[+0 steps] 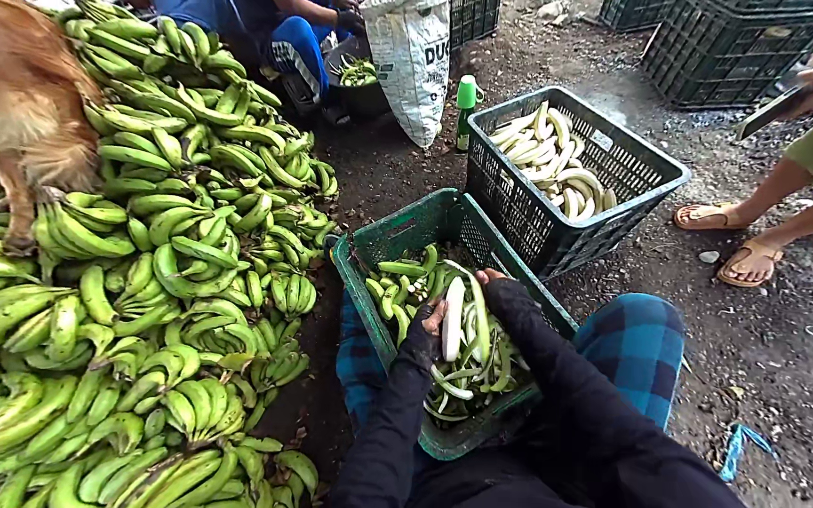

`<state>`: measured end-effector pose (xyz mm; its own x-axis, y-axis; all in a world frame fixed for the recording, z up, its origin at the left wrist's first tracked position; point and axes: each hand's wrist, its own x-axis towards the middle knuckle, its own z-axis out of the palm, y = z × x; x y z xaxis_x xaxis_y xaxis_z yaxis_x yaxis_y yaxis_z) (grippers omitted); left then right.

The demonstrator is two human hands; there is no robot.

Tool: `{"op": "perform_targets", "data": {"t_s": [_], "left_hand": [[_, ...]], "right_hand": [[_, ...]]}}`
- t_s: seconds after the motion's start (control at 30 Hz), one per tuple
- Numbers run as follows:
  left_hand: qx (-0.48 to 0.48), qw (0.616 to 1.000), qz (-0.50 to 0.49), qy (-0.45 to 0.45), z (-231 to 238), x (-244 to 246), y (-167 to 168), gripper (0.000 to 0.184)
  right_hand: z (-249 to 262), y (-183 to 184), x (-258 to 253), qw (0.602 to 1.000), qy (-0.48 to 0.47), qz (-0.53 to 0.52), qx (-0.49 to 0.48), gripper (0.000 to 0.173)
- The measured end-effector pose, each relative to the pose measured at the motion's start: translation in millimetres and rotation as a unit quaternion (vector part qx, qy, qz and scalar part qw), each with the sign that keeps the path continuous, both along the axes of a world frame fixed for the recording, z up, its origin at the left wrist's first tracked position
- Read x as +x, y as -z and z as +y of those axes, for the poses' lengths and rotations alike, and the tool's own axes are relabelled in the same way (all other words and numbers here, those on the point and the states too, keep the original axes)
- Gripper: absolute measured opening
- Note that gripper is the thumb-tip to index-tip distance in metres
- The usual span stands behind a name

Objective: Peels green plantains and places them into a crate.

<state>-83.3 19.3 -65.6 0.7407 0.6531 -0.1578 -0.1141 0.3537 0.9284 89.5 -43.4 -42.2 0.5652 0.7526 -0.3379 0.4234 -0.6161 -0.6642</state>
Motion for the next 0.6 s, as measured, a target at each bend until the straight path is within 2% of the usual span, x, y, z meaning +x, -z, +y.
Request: {"op": "perform_targets", "data": {"t_s": [0.07, 0.13, 0.2, 0.27, 0.3, 0.37, 0.43, 0.47, 0.5, 0.53, 0.57, 0.6], "left_hand": [[-0.153, 0.986, -0.056, -0.022, 9, -1, 7, 0.045], [-0.272, 0.956, -0.076, -0.076, 13, -2, 8, 0.057], [-0.31, 0.939, -0.083, -0.122, 19, 0, 13, 0.057], [-0.32, 0.939, -0.083, -0.098, 24, 4, 16, 0.053], [-0.293, 0.949, -0.081, -0.078, 23, 5, 17, 0.05], [-0.236, 0.965, -0.099, -0.056, 13, 5, 17, 0.047], [-0.245, 0.962, -0.117, -0.039, 3, 3, 14, 0.053], [-0.265, 0.955, -0.124, -0.051, 0, 1, 14, 0.056], [-0.284, 0.95, -0.112, -0.068, -1, 0, 18, 0.056], [-0.272, 0.955, -0.055, -0.105, -2, -1, 21, 0.051], [-0.224, 0.959, 0.064, -0.164, -4, 2, 26, 0.044], [-0.152, 0.942, 0.224, -0.197, -8, 5, 31, 0.039]], "right_hand": [[0, 1, 5, 0.999, -0.022, -0.038, 0.022, 0.046], [-18, 12, -16, 0.991, -0.072, -0.092, 0.07, 0.044], [-41, 31, -45, 0.98, -0.109, -0.106, 0.127, 0.045], [-52, 38, -62, 0.976, -0.114, -0.103, 0.154, 0.042], [-48, 35, -63, 0.978, -0.103, -0.105, 0.15, 0.041], [-26, 22, -49, 0.989, -0.067, -0.107, 0.076, 0.044], [-10, 26, -28, 0.99, -0.041, -0.135, -0.027, 0.049], [-12, 26, -21, 0.981, -0.066, -0.153, -0.105, 0.049], [-18, 14, -18, 0.954, -0.135, -0.154, -0.218, 0.047], [-24, 7, -19, 0.914, -0.204, -0.149, -0.319, 0.043], [-31, 6, -24, 0.874, -0.255, -0.142, -0.388, 0.041], [-39, 9, -31, 0.846, -0.294, -0.137, -0.423, 0.039]]}}
